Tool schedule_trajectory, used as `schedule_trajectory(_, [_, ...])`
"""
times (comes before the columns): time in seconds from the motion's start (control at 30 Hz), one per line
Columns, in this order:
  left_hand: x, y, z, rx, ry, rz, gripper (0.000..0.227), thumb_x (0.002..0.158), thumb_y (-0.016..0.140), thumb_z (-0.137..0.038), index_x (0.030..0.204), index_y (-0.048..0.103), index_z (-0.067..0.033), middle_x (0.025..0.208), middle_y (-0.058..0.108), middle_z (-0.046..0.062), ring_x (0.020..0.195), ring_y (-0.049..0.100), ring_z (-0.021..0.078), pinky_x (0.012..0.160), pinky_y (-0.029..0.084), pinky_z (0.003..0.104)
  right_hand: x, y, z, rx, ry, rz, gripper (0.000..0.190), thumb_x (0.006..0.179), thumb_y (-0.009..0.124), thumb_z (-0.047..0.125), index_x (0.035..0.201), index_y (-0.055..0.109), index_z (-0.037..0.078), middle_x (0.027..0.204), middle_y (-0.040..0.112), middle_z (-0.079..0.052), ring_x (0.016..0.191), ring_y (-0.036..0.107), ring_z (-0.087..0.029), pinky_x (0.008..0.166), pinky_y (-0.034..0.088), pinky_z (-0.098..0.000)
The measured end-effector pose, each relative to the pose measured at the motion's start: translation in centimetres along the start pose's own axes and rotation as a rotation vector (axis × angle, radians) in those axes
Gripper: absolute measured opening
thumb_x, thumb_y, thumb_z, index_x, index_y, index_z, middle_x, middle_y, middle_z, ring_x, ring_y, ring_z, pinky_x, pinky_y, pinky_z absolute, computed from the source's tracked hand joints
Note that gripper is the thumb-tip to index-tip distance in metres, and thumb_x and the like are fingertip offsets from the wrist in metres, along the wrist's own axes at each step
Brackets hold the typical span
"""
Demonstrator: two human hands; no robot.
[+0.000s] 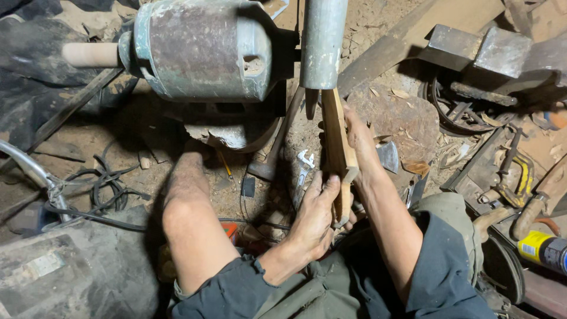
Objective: The person uses a belt sander to smooth and shape a curved wooden piece. They repeatedly press the wood against the moving belt, rotate it to work different edges, and inspect the surface between passes.
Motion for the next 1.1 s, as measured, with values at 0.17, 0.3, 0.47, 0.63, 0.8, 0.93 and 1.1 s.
schedule_trajectory(0.17, [-3.1,-1.6,0.6,0.119,0.051,-0.12,0.034,0.105,0.044,-0.036,0.131,0.05,-0.016,0.073,0.055,0.002,0.051,0.048,0.0086,0.04,0.033,0.023,-1.2,1.8,0.8,-0.073,-0.177,0.078,0.065,0.115,0.04,0.047,0.169,0.046,0.011,0.109,0.061,-0.015,0.091,0.053,-0.023,0.074,0.052,-0.0366])
schedule_trajectory(0.3, [-5.4,-3.2,2.4,0.152,0.112,-0.164,0.037,0.106,0.042,-0.042,0.123,0.054,-0.012,0.067,0.049,0.001,0.047,0.041,0.0087,0.039,0.03,0.024,-4.1,4.7,2.5,-0.317,-0.455,0.173,0.064,0.111,0.031,0.04,0.163,0.026,0.003,0.171,0.025,-0.012,0.158,0.021,-0.024,0.126,0.017,-0.0343])
schedule_trajectory(0.47, [-5.6,-5.3,3.9,0.081,0.14,-0.214,0.034,0.105,0.042,-0.04,0.113,0.053,-0.0099,0.068,0.052,0.003,0.047,0.041,0.0103,0.04,0.033,0.025,-5.6,6.6,2.3,-0.352,-0.411,0.191,0.064,0.109,0.03,0.042,0.161,0.027,0.005,0.171,0.023,-0.01,0.159,0.017,-0.024,0.127,0.013,-0.0344])
schedule_trajectory(0.63, [-5.6,-6.4,4.6,0.059,0.157,-0.236,0.034,0.105,0.042,-0.04,0.105,0.053,-0.0073,0.069,0.054,0.005,0.046,0.045,0.0122,0.04,0.035,0.027,-5.6,6.7,1.9,-0.332,-0.387,0.184,0.065,0.108,0.033,0.043,0.16,0.029,0.004,0.169,0.03,-0.012,0.157,0.027,-0.025,0.125,0.022,-0.0347])
schedule_trajectory(0.8, [-6.5,-7.1,6.0,0.076,0.094,-0.251,0.035,0.105,0.043,-0.041,0.109,0.053,-0.0077,0.068,0.053,0.005,0.041,0.043,0.0129,0.036,0.033,0.028,-6.6,5.7,0.7,-0.399,-0.372,0.187,0.067,0.109,0.033,0.043,0.16,0.027,0.0,0.17,0.028,-0.014,0.157,0.024,-0.024,0.126,0.019,-0.0335])
schedule_trajectory(0.93, [-7.0,-6.9,7.5,0.081,0.07,-0.235,0.034,0.104,0.043,-0.04,0.11,0.052,-0.0076,0.067,0.053,0.006,0.04,0.043,0.0141,0.036,0.034,0.029,-7.8,4.9,-0.5,-0.31,-0.315,0.218,0.069,0.107,0.038,0.04,0.16,0.023,-0.001,0.17,0.026,-0.014,0.157,0.024,-0.023,0.125,0.019,-0.0336])
schedule_trajectory(1.1, [-7.9,-7.2,8.4,0.131,0.068,-0.205,0.035,0.102,0.044,-0.04,0.113,0.051,-0.0076,0.067,0.053,0.007,0.039,0.044,0.0156,0.035,0.035,0.03,-8.8,4.7,-0.9,-0.227,-0.279,0.253,0.068,0.107,0.043,0.038,0.16,0.025,-0.001,0.17,0.029,-0.013,0.156,0.026,-0.023,0.125,0.02,-0.0344])
Point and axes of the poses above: each hand's wrist, its own x-axis towards the middle knuckle, its own y-axis out of the palm, z = x × y, the point moved 9 cm from there along x, towards the middle knuckle
